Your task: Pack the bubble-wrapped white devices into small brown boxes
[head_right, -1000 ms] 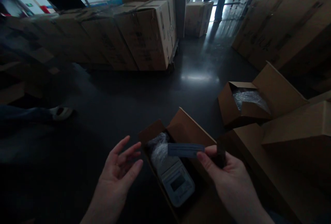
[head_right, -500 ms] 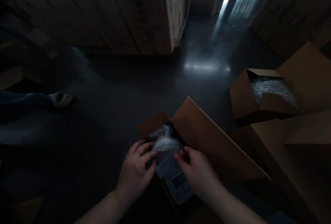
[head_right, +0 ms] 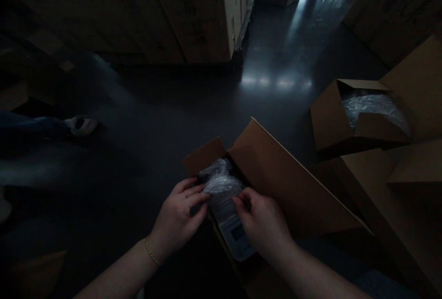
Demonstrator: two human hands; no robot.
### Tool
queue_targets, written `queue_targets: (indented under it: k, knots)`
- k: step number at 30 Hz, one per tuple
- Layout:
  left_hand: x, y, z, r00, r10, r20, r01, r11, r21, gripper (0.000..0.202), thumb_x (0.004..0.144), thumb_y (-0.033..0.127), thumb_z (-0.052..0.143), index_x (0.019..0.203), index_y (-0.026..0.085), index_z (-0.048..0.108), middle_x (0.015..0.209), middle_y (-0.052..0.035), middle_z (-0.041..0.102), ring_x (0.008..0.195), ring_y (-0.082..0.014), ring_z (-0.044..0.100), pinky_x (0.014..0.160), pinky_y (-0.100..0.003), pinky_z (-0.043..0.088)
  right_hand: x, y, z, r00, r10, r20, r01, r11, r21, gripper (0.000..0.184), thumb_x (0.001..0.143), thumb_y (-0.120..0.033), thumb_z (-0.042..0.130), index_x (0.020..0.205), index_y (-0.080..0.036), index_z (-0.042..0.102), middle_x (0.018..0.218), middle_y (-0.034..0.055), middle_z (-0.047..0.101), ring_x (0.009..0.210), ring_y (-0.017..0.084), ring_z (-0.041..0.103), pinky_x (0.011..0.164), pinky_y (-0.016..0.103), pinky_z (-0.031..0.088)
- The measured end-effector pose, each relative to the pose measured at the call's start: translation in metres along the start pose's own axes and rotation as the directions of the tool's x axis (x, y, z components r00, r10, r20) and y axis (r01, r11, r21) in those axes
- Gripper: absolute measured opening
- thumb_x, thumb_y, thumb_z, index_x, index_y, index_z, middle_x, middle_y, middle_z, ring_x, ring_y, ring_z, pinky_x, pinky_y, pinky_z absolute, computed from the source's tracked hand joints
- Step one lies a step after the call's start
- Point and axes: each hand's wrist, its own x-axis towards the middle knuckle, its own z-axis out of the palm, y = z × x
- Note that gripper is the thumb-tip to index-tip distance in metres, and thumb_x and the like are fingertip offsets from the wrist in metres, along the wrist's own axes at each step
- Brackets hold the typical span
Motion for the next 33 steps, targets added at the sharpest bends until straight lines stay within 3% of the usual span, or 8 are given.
queue_targets:
  k: [10, 18, 33]
  knots:
    - [-0.004, 0.004, 0.004, 0.996, -0.08, -0.026, 0.078, 0.994, -0.071, 0.026, 0.07, 0.017, 0.054, 0.095, 0.02, 0.06, 0.106, -0.0055, 0.055, 0.115, -0.0242, 0.034, 0.094, -0.045, 0.037, -0.001, -0.001, 0.003, 0.999, -0.013, -0.038, 0.01, 0.998, -0.068, 0.027, 0.082, -0.042, 0.039, 0.07, -0.02, 0.051, 0.061, -0.0006, 0.057, 0.055, 0.013, 0.052, 0.05, 0.023, 0.033]
    - [-0.005, 0.006, 0.006, 0.998, -0.06, -0.012, 0.059, 0.998, -0.034, 0.04, 0.07, 0.015, 0.053, 0.106, 0.031, 0.054, 0.119, -0.0009, 0.045, 0.113, -0.0206, 0.036, 0.093, -0.041, 0.035, 0.0, 0.001, 0.004, 0.998, -0.027, -0.052, 0.023, 0.997, -0.071, 0.027, 0.081, -0.041, 0.039, 0.07, -0.02, 0.051, 0.061, 0.0005, 0.057, 0.054, 0.014, 0.052, 0.049, 0.023, 0.034]
    - [-0.004, 0.004, 0.01, 0.998, -0.036, -0.048, 0.028, 0.987, -0.161, 0.042, 0.069, 0.01, 0.05, 0.109, 0.022, 0.05, 0.116, -0.0051, 0.044, 0.111, -0.0184, 0.038, 0.095, -0.037, 0.035, 0.005, -0.002, 0.004, 0.996, -0.074, -0.038, 0.073, 0.997, -0.036, 0.027, 0.081, -0.04, 0.04, 0.07, -0.019, 0.052, 0.059, 0.0002, 0.055, 0.052, 0.013, 0.049, 0.047, 0.022, 0.033]
